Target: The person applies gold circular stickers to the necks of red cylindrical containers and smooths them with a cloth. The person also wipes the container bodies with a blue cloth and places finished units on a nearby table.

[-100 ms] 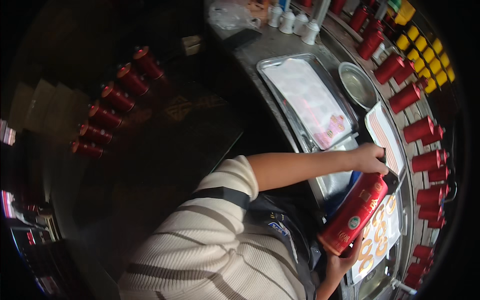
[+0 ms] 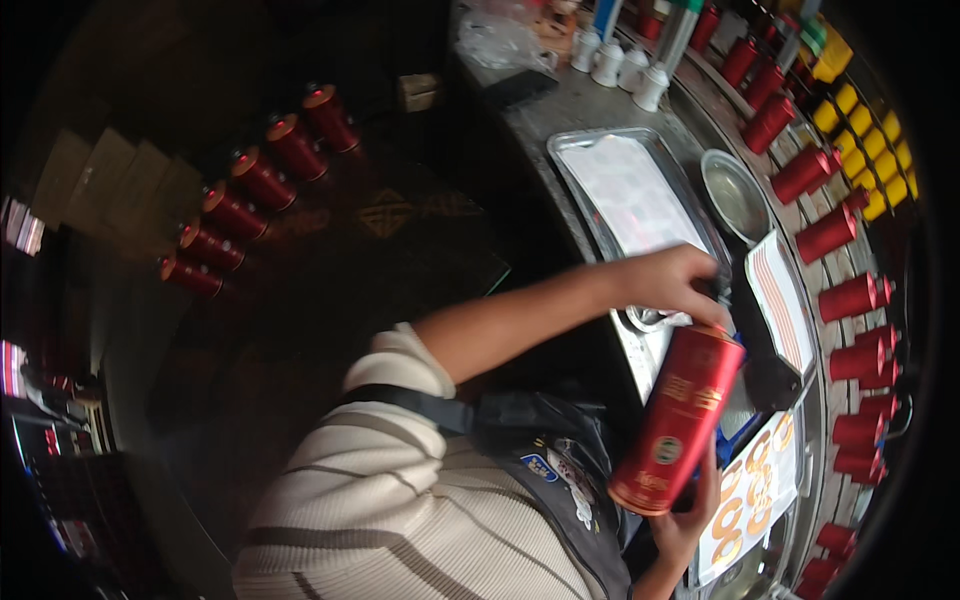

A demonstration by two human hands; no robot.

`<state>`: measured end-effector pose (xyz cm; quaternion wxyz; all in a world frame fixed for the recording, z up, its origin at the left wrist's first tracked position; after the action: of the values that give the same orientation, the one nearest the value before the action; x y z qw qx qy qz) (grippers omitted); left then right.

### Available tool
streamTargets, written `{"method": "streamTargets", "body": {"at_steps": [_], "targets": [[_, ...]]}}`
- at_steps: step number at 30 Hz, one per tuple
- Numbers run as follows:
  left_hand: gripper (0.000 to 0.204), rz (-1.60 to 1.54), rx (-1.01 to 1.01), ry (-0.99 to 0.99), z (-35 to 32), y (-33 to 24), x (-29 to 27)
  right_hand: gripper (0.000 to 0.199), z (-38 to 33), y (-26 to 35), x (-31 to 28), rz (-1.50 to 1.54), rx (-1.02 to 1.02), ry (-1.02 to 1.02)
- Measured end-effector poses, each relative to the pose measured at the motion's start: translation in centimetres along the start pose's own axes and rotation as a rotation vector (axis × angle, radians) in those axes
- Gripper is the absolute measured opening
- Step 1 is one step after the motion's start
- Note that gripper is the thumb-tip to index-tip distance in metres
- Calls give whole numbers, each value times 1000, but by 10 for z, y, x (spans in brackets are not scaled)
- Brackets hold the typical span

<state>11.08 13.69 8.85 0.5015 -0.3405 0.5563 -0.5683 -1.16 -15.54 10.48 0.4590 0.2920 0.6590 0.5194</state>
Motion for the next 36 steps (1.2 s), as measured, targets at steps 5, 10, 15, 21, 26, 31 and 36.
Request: {"method": "streamTargets", "body": {"at_steps": [5,10,15,21,26,31,36], "targets": [[36,479,-296,-621,-221,-91,-81,94,96,42,64,-562,-345,422],[20,1383,-463,-1290,-378,-121,-94,82,143,64,82,-365,-201,536],[22,1857,-1051,-1551,-559,-126,-156,76,166,79,64,-329,-120,467],[24,1925,-1546,-1707,-736,-113,-235,60,160,71,22,-376,-120,330],[25,1726,-1752,-1750,-784,-88,-269,65,161,71,-1,-474,-13,305],[39,1670,-1812,-1774,-783,-82,-298,60,155,45,-23,-377,-16,262],[74,1454,-2000,-1708,-859,-92,-316,48,138,47,-11,-436,-117,215]]}}
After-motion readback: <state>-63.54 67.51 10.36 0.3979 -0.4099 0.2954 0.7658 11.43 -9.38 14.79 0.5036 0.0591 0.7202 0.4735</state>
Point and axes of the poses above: each hand's wrist, its own z-axis towards the middle knuckle, its own x-axis out of the palm, y = z × x, the point moved 1 cm from there along z, towards the middle knuckle, and after that the axes turned 14 degrees about z, right-handed, at the moved point
